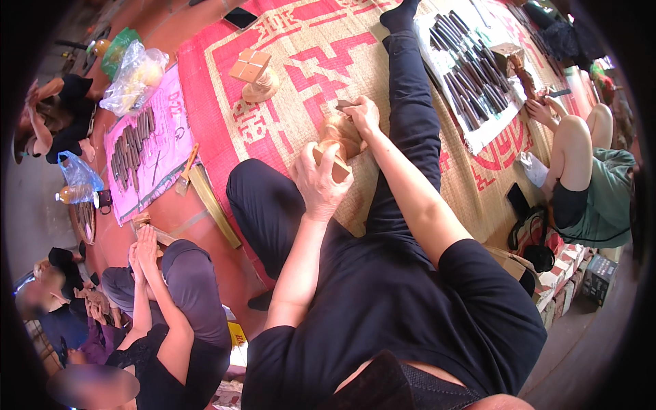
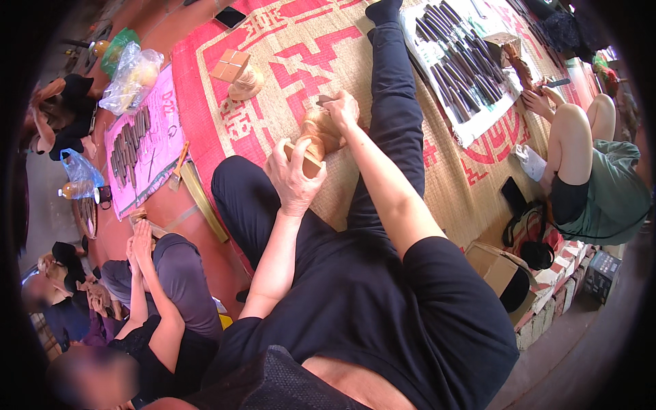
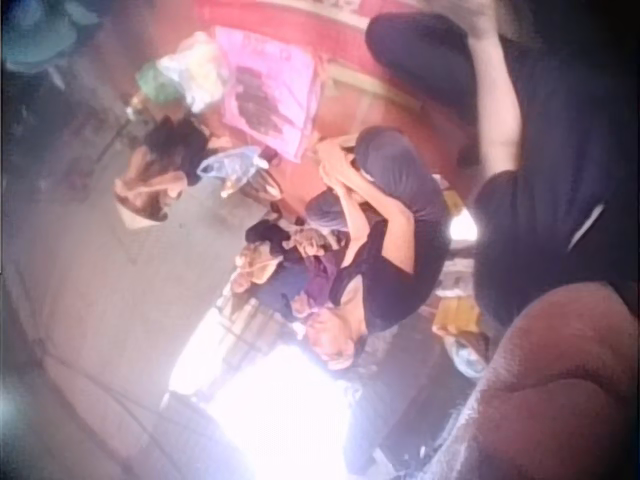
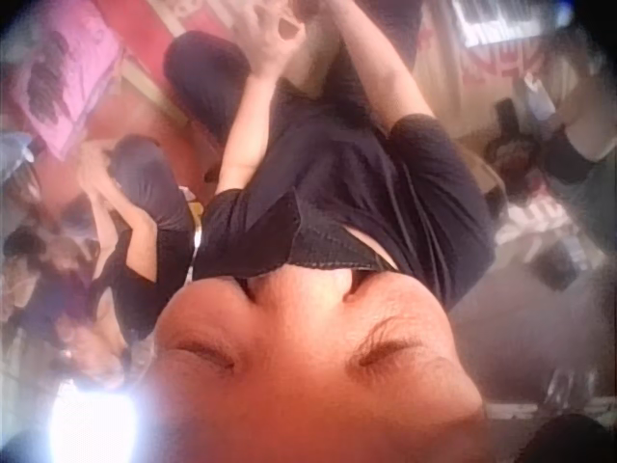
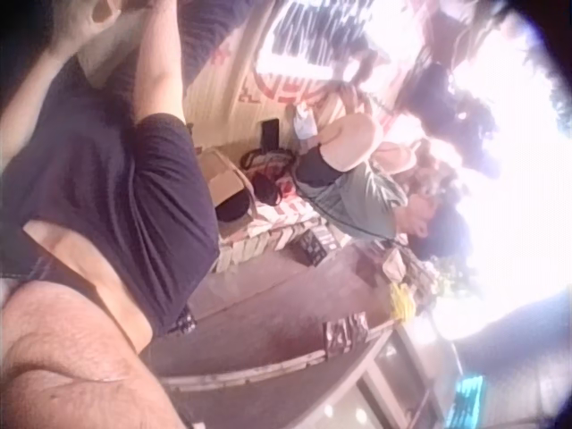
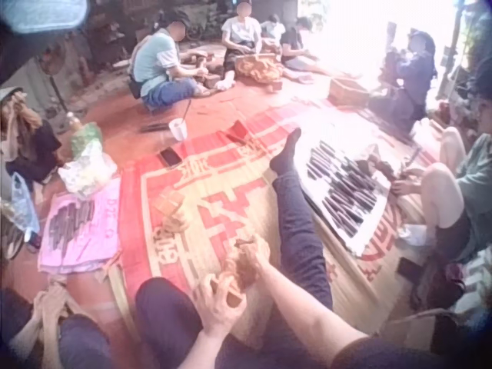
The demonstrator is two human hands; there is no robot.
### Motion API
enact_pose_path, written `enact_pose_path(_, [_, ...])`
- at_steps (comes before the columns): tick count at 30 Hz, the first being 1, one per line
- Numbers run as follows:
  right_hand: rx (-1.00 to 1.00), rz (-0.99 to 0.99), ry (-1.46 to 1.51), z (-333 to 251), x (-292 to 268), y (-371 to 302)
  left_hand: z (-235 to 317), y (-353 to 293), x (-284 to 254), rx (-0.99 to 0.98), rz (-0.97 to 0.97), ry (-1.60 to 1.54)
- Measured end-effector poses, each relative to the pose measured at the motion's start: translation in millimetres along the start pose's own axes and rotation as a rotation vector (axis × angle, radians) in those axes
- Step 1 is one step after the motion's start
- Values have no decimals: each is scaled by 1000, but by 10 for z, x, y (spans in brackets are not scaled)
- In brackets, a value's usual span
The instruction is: The person sits on a mat and uses a small knife to carve a wooden block. They hold the wood in their left hand and carefully shape it with the knife in their right hand, rotating the piece to work on different sides.
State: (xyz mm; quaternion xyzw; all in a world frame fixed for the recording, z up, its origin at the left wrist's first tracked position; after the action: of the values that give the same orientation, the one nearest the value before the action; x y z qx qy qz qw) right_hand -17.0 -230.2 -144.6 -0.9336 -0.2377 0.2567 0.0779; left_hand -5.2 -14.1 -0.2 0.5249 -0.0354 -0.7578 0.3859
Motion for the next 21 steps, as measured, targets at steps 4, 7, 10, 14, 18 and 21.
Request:
enact_pose_path(4, [-98, -155, 91, -375, 46, -344, -82, -56, -27, -26, 14, 21])
enact_pose_path(7, [-131, -265, 67, -392, 108, -401, 3, -23, -24, 28, -4, 30])
enact_pose_path(10, [-146, -122, -75, -523, 47, -326, 33, 4, -12, 45, -14, 13])
enact_pose_path(14, [-35, -123, -21, -352, -53, -75, 47, -81, -26, 61, -92, -8])
enact_pose_path(18, [-23, -329, 297, -359, -2, -318, -23, -20, -68, 137, -117, -22])
enact_pose_path(21, [61, -345, 431, -220, 17, -323, -51, 47, -50, 74, 2, -216])
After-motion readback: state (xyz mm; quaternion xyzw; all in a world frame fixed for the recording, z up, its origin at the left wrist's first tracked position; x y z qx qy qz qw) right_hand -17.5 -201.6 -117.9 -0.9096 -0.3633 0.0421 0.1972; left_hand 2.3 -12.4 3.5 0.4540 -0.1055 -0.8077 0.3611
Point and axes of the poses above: each hand's wrist, its own y-axis towards the middle knuckle, its own x-axis out of the palm, z = x × y, the point moved 1 cm from there along y, towards the middle knuckle, and after that the axes turned 1 degree about -y, right-handed, at the moved point
